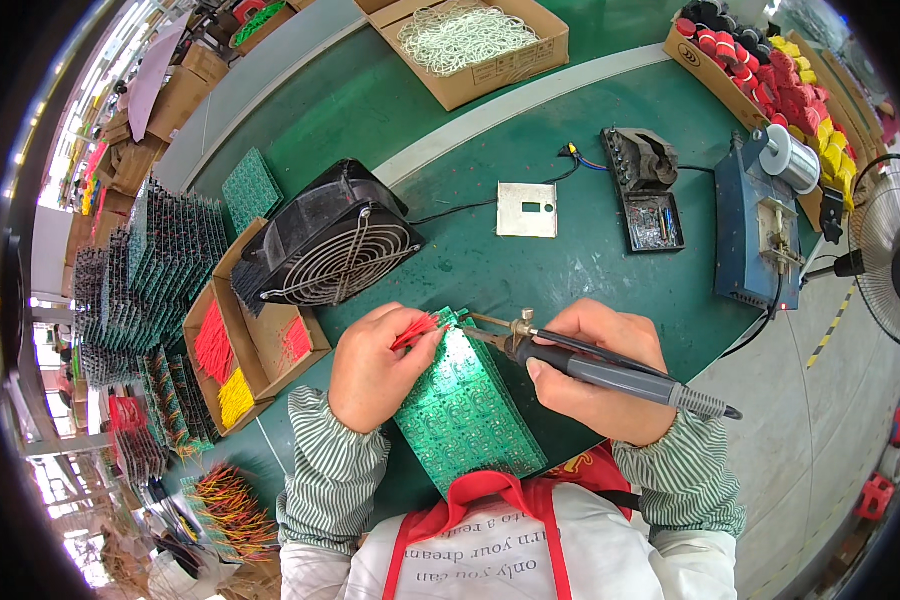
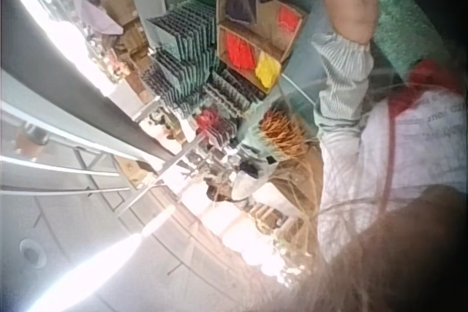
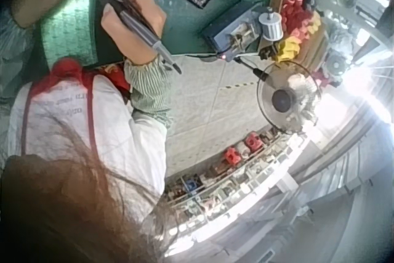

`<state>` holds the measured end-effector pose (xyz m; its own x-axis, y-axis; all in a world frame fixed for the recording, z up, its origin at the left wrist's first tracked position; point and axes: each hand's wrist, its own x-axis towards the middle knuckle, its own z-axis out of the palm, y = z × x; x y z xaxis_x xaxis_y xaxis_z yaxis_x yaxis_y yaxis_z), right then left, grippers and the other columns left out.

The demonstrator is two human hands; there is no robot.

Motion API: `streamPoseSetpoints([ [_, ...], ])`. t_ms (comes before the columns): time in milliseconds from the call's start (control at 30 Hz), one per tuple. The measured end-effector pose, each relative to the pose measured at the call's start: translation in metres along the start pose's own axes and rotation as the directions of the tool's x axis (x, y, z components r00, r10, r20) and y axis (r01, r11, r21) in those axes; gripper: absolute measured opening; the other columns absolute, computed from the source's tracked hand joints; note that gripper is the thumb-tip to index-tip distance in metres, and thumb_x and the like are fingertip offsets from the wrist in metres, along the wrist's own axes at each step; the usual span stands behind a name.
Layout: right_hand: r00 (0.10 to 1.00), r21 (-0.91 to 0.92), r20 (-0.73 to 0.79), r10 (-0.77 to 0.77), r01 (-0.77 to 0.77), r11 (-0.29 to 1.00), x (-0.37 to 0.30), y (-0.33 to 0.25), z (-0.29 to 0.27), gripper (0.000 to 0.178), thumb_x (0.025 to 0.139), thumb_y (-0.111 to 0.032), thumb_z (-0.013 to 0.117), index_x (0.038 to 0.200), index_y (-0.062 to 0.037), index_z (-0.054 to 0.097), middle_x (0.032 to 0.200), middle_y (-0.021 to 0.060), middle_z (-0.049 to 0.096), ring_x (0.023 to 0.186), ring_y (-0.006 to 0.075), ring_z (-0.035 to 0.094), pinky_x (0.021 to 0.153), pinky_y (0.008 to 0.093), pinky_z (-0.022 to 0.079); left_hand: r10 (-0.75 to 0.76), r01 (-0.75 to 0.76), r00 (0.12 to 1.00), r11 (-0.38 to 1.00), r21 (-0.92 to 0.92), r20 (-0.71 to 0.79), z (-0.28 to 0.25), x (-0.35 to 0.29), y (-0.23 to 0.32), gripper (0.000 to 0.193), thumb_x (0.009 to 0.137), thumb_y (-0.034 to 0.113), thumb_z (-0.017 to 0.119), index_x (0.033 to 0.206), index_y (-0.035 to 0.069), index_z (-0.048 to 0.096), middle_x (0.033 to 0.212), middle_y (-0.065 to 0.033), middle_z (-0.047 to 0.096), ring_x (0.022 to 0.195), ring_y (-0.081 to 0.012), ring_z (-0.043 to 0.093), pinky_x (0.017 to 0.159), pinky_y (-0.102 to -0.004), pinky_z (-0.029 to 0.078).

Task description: The person solders wires onto a circuit board using a soldering iron, sets it aside, takes a new circuit board from a stack, and solders wires onto it.

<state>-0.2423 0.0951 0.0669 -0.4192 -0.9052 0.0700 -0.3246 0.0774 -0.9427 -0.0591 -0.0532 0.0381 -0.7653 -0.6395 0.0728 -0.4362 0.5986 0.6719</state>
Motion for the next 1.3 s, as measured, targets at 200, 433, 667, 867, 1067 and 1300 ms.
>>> streamPoseSetpoints([
  [200, 1.000, -0.006, 0.004, -0.010, 0.010, 1.000, -0.002, -0.004, -0.004, 0.018, 0.067, -0.008, 0.070, 0.079, -0.0002, 0.059, 0.066, 0.0048, 0.063, 0.058, 0.0082, 0.060, 0.055, 0.0220, 0.047, 0.014, -0.014, 1.000, 1.000, 0.004, -0.018, 0.001, -0.001, 0.000, 0.012, 0.076, 0.010, 0.068, 0.082, 0.000, 0.064, 0.072, -0.0099, 0.058, 0.060, -0.0224, 0.057, 0.053, -0.0301, 0.045],
  [433, 1.000, -0.010, -0.007, -0.019, 0.019, 1.000, -0.009, -0.006, -0.009, 0.018, 0.067, -0.008, 0.071, 0.079, -0.0008, 0.059, 0.064, 0.0037, 0.062, 0.055, 0.0072, 0.057, 0.051, 0.0216, 0.044, 0.010, -0.010, 1.000, 1.000, 0.020, -0.016, -0.005, -0.004, 0.001, 0.011, 0.075, 0.008, 0.067, 0.082, 0.001, 0.064, 0.072, -0.0103, 0.058, 0.061, -0.0235, 0.058, 0.055, -0.0314, 0.045],
  [667, 0.996, -0.067, 0.034, -0.084, 0.087, 0.994, -0.023, -0.011, -0.011, 0.018, 0.068, -0.008, 0.071, 0.079, -0.0018, 0.059, 0.063, 0.0040, 0.062, 0.053, 0.0081, 0.058, 0.049, 0.0219, 0.043, -0.018, 0.167, 0.937, 0.899, 0.406, -0.348, -0.070, -0.037, -0.014, 0.010, 0.077, 0.004, 0.065, 0.087, 0.002, 0.065, 0.073, -0.0094, 0.058, 0.062, -0.0229, 0.057, 0.055, -0.0311, 0.045],
  [867, 0.977, 0.079, 0.157, -0.146, 0.135, 0.988, -0.030, -0.013, 0.018, 0.018, 0.069, -0.007, 0.072, 0.080, -0.0030, 0.058, 0.058, 0.0038, 0.059, 0.047, 0.0117, 0.056, 0.046, 0.0239, 0.043, -0.145, 0.143, 0.988, 0.989, -0.046, -0.054, -0.045, -0.083, -0.001, 0.008, 0.076, 0.002, 0.068, 0.083, -0.001, 0.063, 0.074, -0.0082, 0.057, 0.059, -0.0141, 0.053, 0.051, -0.0254, 0.041],
  [1067, 0.968, 0.083, 0.214, -0.134, 0.119, 0.989, -0.030, -0.013, 0.033, 0.017, 0.070, -0.006, 0.070, 0.079, -0.0029, 0.056, 0.060, 0.0049, 0.060, 0.049, 0.0128, 0.058, 0.046, 0.0254, 0.043, -0.197, 0.188, 0.979, 0.967, -0.173, -0.041, -0.027, -0.082, -0.012, 0.010, 0.076, 0.003, 0.069, 0.081, -0.002, 0.062, 0.076, -0.0064, 0.057, 0.058, -0.0120, 0.051, 0.051, -0.0234, 0.040],
  [1300, 0.964, 0.053, 0.232, -0.132, 0.123, 0.991, -0.025, -0.011, 0.039, 0.019, 0.070, -0.007, 0.071, 0.080, -0.0027, 0.055, 0.061, 0.0053, 0.061, 0.049, 0.0137, 0.059, 0.047, 0.0256, 0.045, -0.144, 0.143, 0.990, 0.974, -0.178, 0.011, -0.029, -0.079, -0.019, 0.012, 0.075, 0.004, 0.070, 0.079, -0.003, 0.061, 0.074, -0.0063, 0.057, 0.057, -0.0113, 0.049, 0.051, -0.0237, 0.039],
])
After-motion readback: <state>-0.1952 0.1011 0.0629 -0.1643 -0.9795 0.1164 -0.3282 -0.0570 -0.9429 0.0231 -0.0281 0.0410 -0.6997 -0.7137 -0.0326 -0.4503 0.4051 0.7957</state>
